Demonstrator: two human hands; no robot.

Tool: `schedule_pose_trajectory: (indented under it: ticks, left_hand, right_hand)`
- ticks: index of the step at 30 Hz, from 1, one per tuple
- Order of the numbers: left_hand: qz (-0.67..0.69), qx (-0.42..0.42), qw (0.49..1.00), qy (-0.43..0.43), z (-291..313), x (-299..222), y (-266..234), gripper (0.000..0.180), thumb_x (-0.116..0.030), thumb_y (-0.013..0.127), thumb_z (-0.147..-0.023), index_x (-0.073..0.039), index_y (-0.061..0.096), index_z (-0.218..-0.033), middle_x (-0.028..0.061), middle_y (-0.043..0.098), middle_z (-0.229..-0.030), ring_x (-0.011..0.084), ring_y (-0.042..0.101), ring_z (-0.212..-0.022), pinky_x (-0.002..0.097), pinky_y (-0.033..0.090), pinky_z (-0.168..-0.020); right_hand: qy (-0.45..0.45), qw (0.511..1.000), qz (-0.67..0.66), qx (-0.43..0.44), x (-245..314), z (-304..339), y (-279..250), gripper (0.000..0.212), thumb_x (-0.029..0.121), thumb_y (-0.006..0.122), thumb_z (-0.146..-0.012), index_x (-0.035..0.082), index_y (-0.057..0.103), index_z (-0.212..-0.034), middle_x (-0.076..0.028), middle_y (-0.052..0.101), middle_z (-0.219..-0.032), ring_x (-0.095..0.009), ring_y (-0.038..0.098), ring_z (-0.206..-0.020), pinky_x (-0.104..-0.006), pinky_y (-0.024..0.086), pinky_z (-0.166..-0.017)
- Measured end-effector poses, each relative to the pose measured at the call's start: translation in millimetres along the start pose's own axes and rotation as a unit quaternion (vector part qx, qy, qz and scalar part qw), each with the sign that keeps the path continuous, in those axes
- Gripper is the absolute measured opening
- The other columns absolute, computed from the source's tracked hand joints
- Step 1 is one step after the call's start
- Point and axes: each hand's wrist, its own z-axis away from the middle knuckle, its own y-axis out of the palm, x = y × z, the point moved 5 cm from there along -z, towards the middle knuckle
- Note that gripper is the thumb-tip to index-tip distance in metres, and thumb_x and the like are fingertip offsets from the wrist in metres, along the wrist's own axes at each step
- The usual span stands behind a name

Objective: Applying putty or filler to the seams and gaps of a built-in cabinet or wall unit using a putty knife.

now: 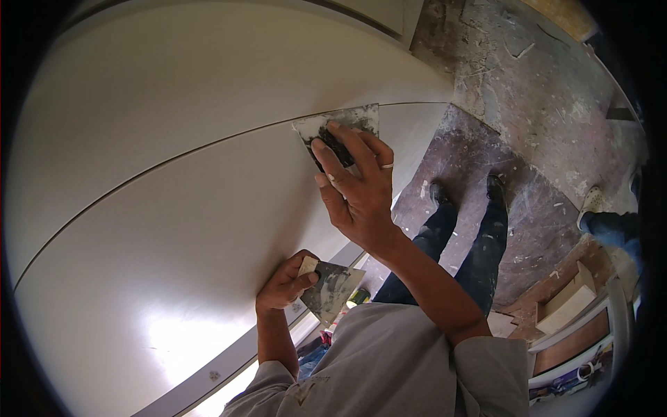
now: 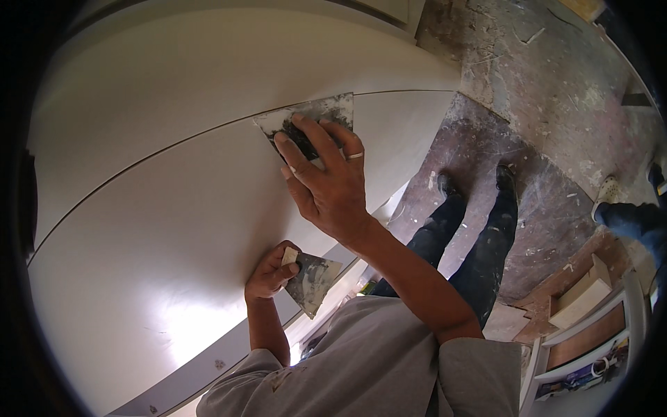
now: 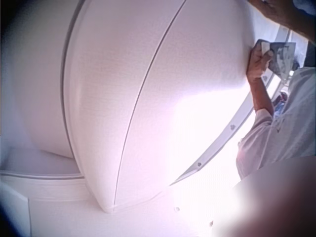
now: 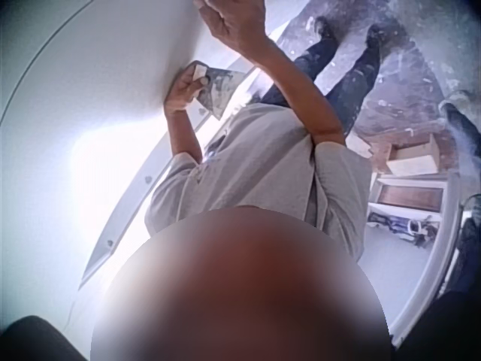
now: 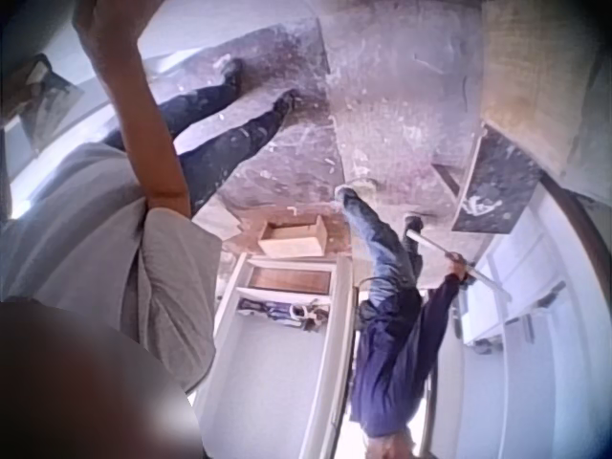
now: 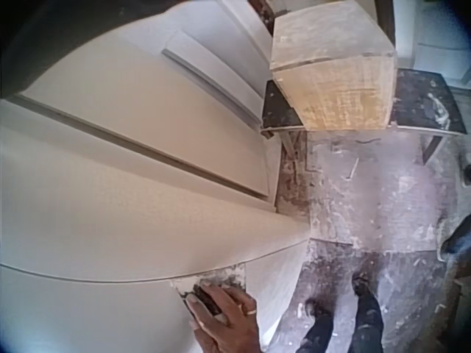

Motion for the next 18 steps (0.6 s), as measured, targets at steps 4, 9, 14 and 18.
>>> schedule_pose_trajectory:
  ticks: [4, 9, 14, 18]
  left_hand:
    - [0.003, -0.005, 1.000, 0.000, 0.5, 1.1, 0.3, 0.021, -0.017, 0.066, -0.101, -0.003, 0.056, -0.113, -0.0025, 0.058, -0.092, 0.0058, 0.049, -0.082, 0.0230, 0.039, -0.072]
    - [0.003, -0.010, 1.000, 0.005, 0.7, -1.8, 2.3, 0.021, -0.017, 0.067, -0.100, -0.003, 0.057, -0.113, -0.0027, 0.058, -0.092, 0.0055, 0.049, -0.081, 0.0227, 0.039, -0.071]
    - [-0.003, -0.005, 1.000, 0.002, 0.1, -3.1, 1.1, 0.022, -0.017, 0.067, -0.100, -0.003, 0.057, -0.113, -0.0030, 0.058, -0.092, 0.0053, 0.049, -0.081, 0.0226, 0.039, -0.070]
    - [-0.015, -0.004, 1.000, -0.012, 1.0, -3.4, 0.0, 0.021, -0.017, 0.067, -0.100, -0.003, 0.057, -0.113, -0.0029, 0.058, -0.092, 0.0053, 0.048, -0.081, 0.0226, 0.039, -0.070]
  right_hand:
    - [0.012, 1.000, -0.004, -0.001, 2.7, -0.2, -0.6, 0.041, 0.016, 0.074, -0.088, 0.015, 0.071, -0.129, -0.009, 0.059, -0.142, -0.034, 0.050, -0.122, -0.0435, 0.039, -0.105]
    - [0.036, 0.999, -0.026, 0.009, 7.2, -2.2, -7.0, 0.041, 0.014, 0.073, -0.088, 0.014, 0.071, -0.129, -0.009, 0.060, -0.140, -0.034, 0.050, -0.121, -0.0432, 0.042, -0.103]
    - [0.061, 0.997, -0.053, 0.015, 17.3, -7.4, -14.7, 0.039, 0.012, 0.072, -0.089, 0.014, 0.071, -0.128, -0.009, 0.061, -0.138, -0.034, 0.051, -0.119, -0.0426, 0.044, -0.101]
    - [0.065, 0.996, -0.060, 0.017, 21.9, -9.7, -17.1, 0.037, 0.012, 0.072, -0.089, 0.013, 0.072, -0.126, -0.009, 0.062, -0.137, -0.033, 0.051, -0.117, -0.0426, 0.044, -0.101]
